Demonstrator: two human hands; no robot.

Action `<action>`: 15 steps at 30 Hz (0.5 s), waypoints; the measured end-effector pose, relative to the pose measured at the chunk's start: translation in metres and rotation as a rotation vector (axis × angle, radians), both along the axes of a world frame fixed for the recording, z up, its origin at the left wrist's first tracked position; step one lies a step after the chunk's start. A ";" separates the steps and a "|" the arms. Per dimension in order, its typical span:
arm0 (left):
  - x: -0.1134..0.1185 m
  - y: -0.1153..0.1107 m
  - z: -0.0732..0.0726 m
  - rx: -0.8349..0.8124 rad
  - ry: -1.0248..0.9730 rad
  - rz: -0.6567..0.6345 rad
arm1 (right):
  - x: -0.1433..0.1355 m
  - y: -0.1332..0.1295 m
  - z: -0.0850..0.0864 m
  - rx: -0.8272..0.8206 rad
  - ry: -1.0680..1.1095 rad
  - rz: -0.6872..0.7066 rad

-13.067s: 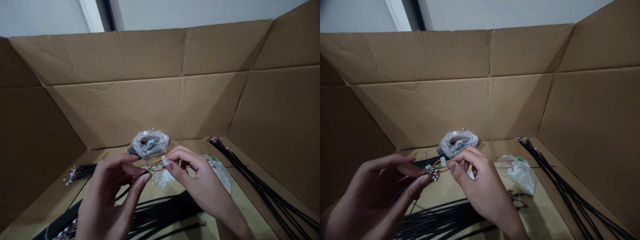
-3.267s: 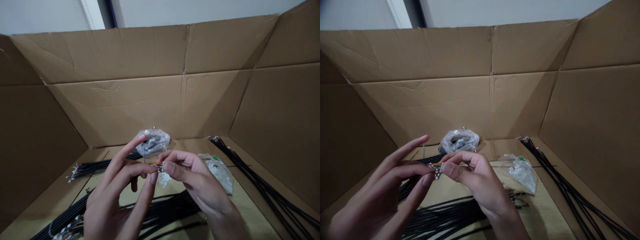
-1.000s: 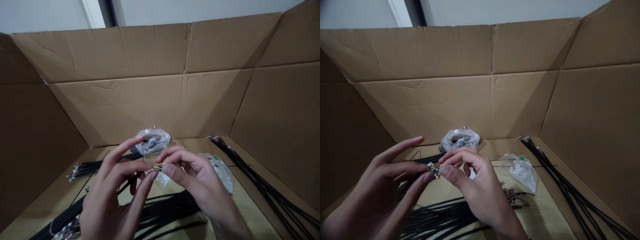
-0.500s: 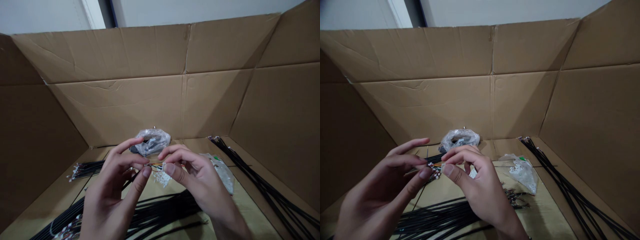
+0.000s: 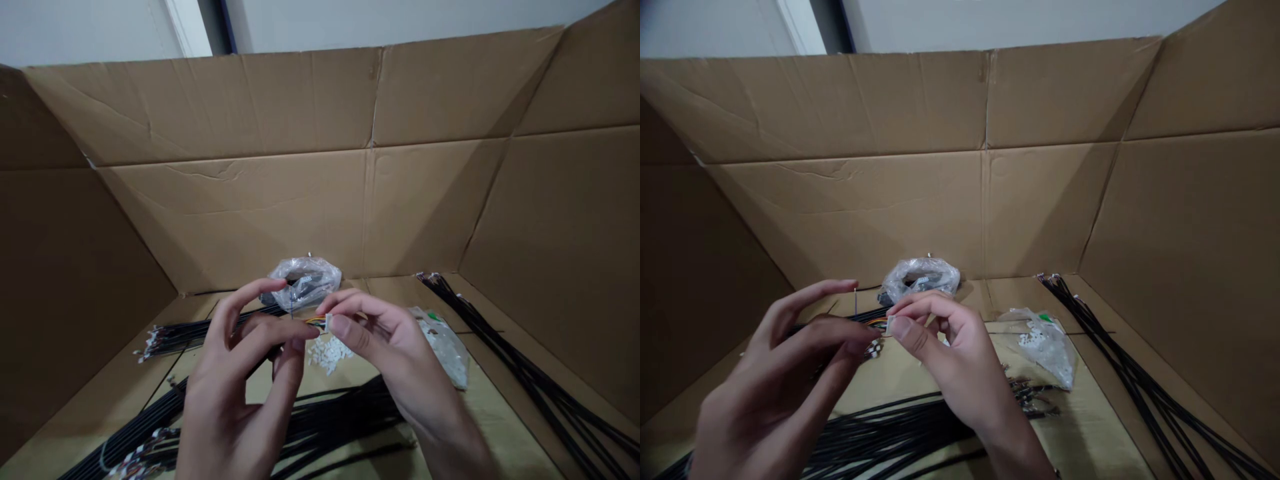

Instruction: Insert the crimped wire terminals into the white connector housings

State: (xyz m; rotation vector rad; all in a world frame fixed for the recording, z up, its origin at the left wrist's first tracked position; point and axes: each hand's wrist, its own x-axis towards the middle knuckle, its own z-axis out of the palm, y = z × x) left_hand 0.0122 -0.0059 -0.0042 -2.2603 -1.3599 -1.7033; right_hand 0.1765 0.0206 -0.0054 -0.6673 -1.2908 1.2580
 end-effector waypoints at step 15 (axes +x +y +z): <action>0.002 -0.006 0.003 -0.010 -0.039 0.037 | 0.008 0.001 0.003 0.067 -0.264 -0.042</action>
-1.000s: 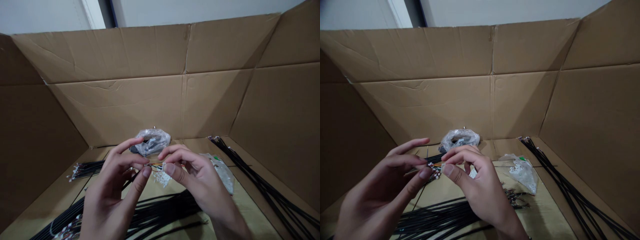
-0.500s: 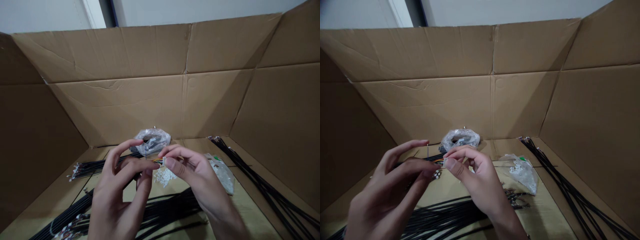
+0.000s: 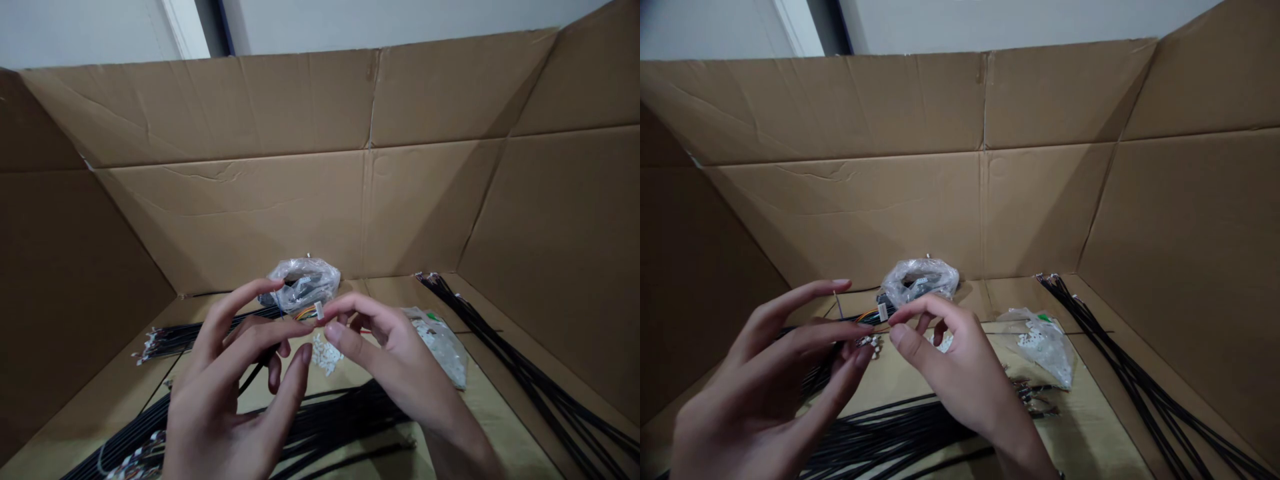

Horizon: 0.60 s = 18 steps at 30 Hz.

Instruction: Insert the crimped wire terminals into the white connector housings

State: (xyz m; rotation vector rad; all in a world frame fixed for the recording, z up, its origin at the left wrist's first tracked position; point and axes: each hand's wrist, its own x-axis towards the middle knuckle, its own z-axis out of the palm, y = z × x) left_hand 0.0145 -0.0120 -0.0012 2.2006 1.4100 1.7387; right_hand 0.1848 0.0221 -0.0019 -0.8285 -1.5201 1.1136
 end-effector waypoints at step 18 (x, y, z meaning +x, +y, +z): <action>-0.007 0.012 -0.003 0.111 0.129 -0.087 | -0.002 0.004 -0.005 -0.279 0.331 0.371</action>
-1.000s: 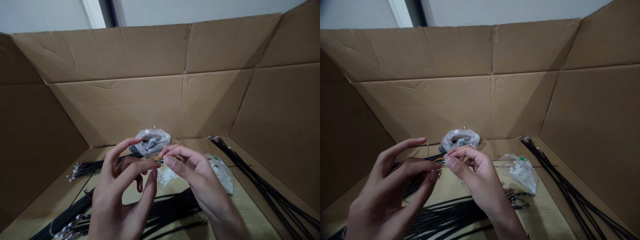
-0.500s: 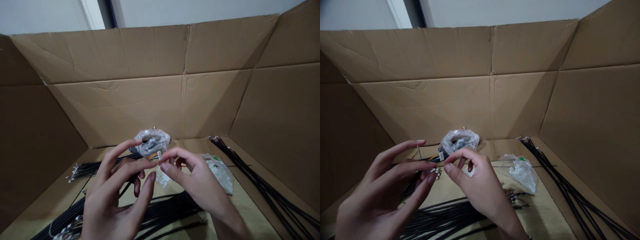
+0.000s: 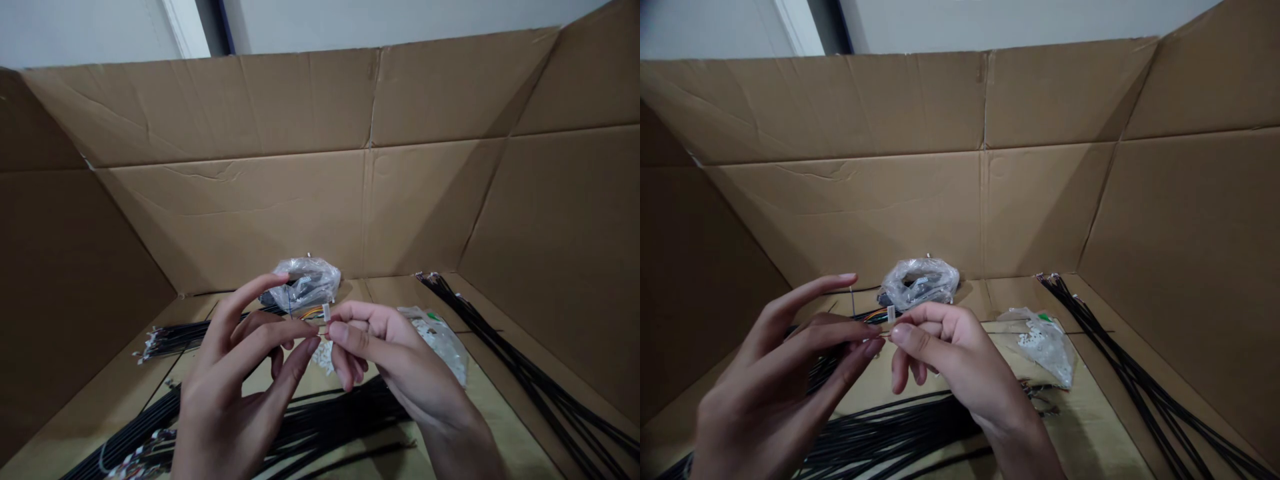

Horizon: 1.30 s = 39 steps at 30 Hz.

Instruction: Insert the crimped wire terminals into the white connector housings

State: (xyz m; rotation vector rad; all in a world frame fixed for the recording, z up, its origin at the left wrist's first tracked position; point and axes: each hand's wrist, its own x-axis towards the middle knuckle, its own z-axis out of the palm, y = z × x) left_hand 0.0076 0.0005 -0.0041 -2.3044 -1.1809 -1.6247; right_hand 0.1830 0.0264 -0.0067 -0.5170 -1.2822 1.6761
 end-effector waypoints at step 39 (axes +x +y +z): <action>0.010 -0.005 0.004 -0.140 -0.053 0.048 | 0.000 -0.002 -0.002 0.124 -0.065 -0.265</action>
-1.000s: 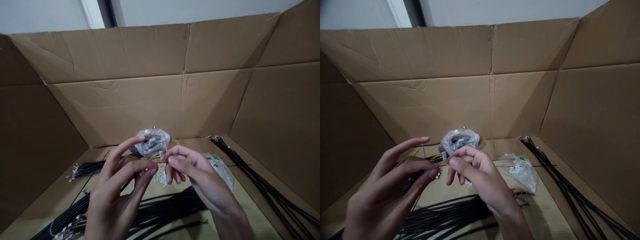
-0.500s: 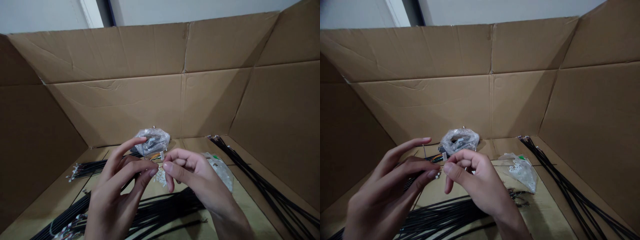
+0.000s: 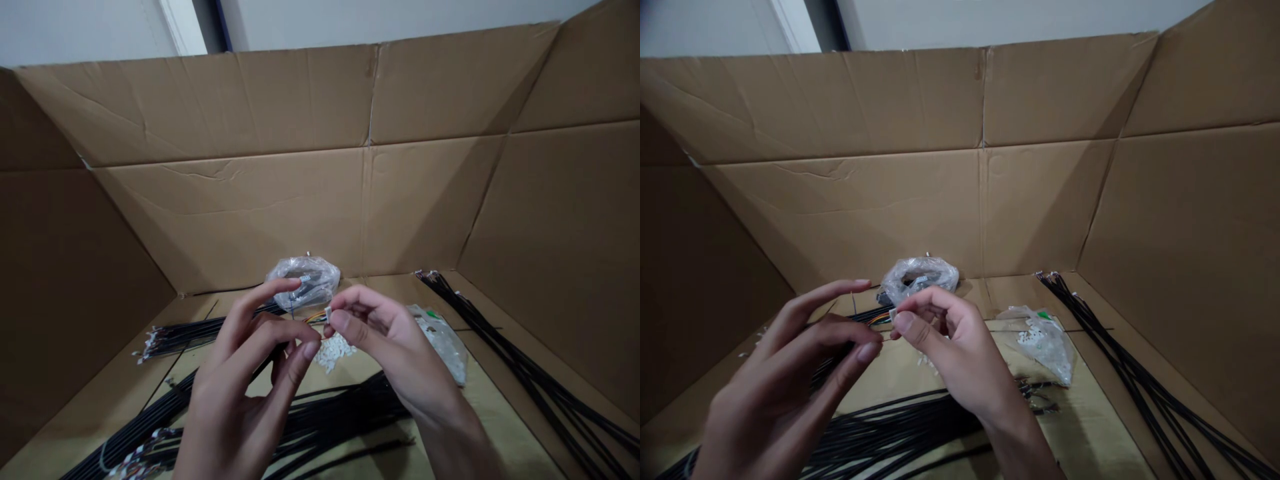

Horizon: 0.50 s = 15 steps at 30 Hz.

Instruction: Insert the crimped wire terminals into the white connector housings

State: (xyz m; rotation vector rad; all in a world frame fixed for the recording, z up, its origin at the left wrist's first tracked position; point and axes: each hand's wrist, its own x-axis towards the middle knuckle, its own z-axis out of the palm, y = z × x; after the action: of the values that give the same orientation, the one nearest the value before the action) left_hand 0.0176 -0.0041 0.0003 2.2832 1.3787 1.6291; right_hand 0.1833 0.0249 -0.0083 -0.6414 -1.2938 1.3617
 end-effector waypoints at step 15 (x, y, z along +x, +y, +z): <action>-0.006 -0.005 -0.002 0.055 0.151 0.044 | 0.002 0.001 0.000 -0.033 0.035 0.102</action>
State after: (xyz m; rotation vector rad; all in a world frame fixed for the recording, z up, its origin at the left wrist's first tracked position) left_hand 0.0117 -0.0087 -0.0016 2.4713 1.4405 1.5536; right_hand 0.1856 0.0263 -0.0087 -0.5782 -1.2924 1.4740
